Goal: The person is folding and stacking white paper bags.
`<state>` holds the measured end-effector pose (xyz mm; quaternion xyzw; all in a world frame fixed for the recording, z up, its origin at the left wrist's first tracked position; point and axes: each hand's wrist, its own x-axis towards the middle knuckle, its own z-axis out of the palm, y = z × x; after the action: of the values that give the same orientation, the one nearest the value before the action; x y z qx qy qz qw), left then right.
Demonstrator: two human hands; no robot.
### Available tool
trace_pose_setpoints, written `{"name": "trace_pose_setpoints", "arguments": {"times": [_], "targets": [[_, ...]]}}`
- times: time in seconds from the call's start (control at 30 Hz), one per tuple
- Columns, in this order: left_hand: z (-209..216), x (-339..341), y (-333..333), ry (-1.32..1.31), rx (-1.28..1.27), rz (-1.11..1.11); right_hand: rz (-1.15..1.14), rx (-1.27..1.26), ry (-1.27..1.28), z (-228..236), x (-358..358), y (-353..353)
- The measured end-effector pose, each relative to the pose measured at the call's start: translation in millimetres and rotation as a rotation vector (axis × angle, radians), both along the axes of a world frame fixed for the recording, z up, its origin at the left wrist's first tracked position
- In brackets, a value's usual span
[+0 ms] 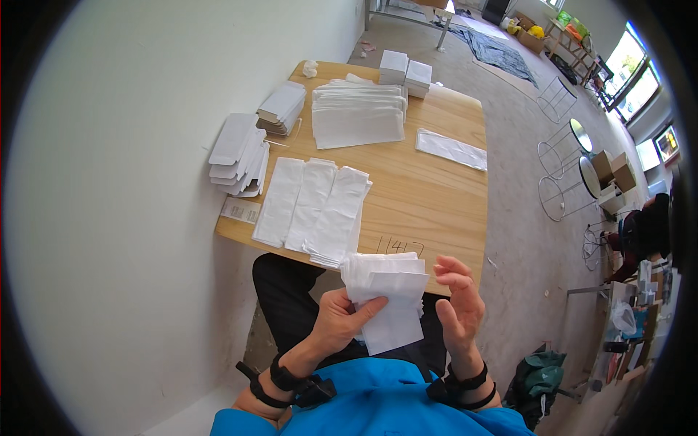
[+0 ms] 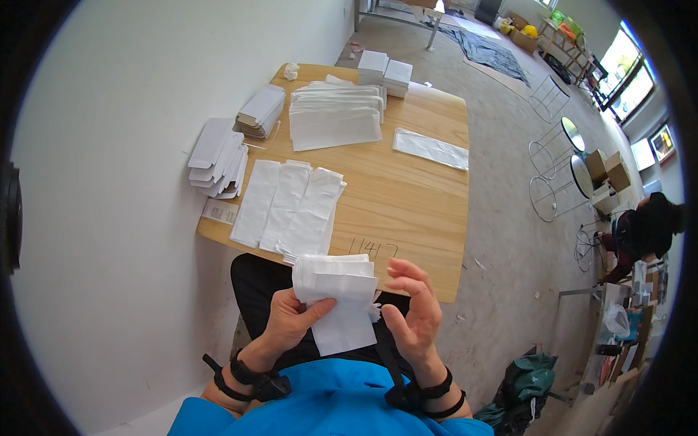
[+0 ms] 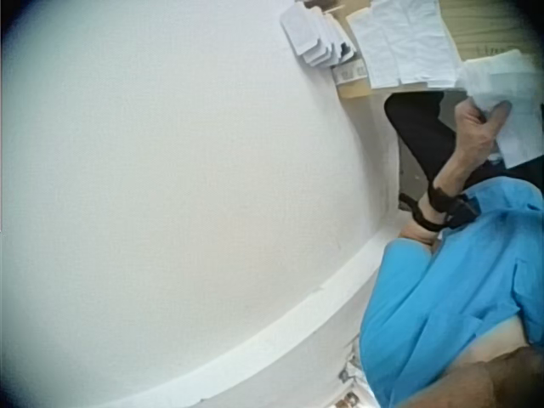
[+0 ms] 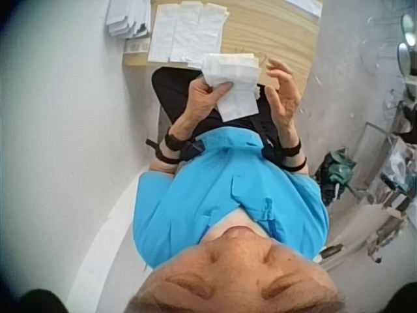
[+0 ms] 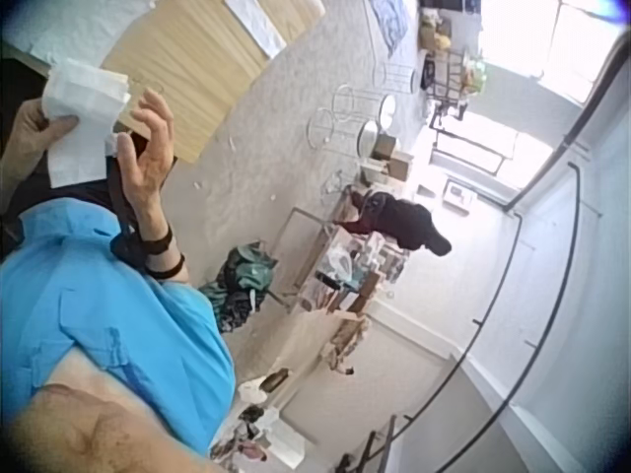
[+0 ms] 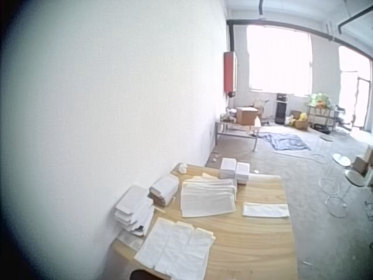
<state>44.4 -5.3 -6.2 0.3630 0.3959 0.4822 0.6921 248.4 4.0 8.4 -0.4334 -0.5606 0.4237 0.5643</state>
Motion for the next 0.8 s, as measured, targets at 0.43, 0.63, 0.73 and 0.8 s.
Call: {"name": "trace_pose_setpoints", "arguments": {"times": [0.43,0.63,0.73,0.8], "targets": [[-13.4,-9.0,-0.9,-0.141,-0.050,0.028,0.262,0.191,-0.073,-0.6,8.7,3.4],[-1.3,-1.3,-1.1,0.030,0.005,-0.014,0.007,0.026,0.001,-2.0,-1.6,2.7],[-3.2,-0.6,-1.0,0.036,0.039,0.001,0.019,0.043,-0.044,-1.0,-5.9,7.3],[-1.3,-1.0,-1.3,0.040,0.029,-0.006,0.029,0.054,-0.088,-2.8,-5.2,6.6]]}}
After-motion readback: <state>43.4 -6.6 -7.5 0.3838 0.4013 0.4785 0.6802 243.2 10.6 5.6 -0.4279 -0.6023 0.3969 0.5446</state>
